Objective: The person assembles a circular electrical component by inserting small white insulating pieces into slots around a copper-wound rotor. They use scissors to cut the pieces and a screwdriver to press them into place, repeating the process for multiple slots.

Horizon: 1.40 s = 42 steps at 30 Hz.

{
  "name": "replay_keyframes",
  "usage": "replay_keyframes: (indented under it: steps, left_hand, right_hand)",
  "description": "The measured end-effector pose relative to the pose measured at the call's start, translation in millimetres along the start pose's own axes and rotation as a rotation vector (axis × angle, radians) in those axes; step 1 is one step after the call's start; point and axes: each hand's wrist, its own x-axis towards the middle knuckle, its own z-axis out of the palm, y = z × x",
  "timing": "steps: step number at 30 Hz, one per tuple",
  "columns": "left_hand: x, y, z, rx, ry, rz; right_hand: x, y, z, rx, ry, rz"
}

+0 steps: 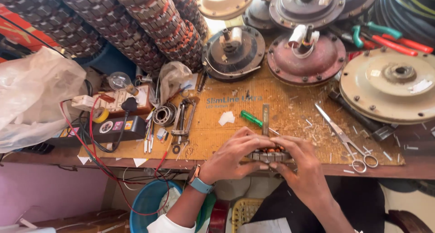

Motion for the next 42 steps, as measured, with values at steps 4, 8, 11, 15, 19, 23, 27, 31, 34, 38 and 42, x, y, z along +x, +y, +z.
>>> replay_keyframes:
  steps: [4, 8, 11, 15, 19, 23, 27, 31, 34, 38, 42]
  left_hand:
    - [-3, 2, 25, 0.089, 0.289, -0.016]
    - [-5, 6, 52, 0.095, 0.508, -0.125]
    - [-12, -1, 58, -0.011, 0.501, -0.128]
    - [-19, -8, 47, -0.049, 0.411, -0.051]
    - [-17, -11, 49, 0.012, 0.416, -0.017]
    - [-13, -8, 60, 0.055, 0.525, 0.006]
    - [-9, -4, 63, 0.003, 0.565, -0.043]
    - [-8, -9, 65, -0.017, 0.584, -0.023]
    - [-9, -12, 65, -0.022, 0.587, -0.014]
    - [-11, -15, 69, 0.022, 0.602, -0.01]
    - [-11, -18, 68, -0.002, 0.604, -0.002]
  right_hand:
    - [-3, 10, 7, 0.023, 0.115, -0.063]
    - [-5, 17, 12, 0.074, 0.179, -0.046]
    - [-11, 22, 17, 0.1, 0.193, -0.08]
    - [-10, 22, 19, 0.105, 0.191, -0.102]
    - [-7, 24, 18, 0.107, 0.176, -0.106]
    - [-8, 27, 20, 0.113, 0.182, -0.125]
    - [-8, 26, 23, 0.125, 0.195, -0.12]
    - [-11, 26, 26, 0.124, 0.227, -0.126]
    - [-10, 24, 30, 0.125, 0.245, -0.128]
    - [-13, 26, 30, 0.121, 0.269, -0.136]
    - [-12, 27, 32, 0.116, 0.298, -0.151]
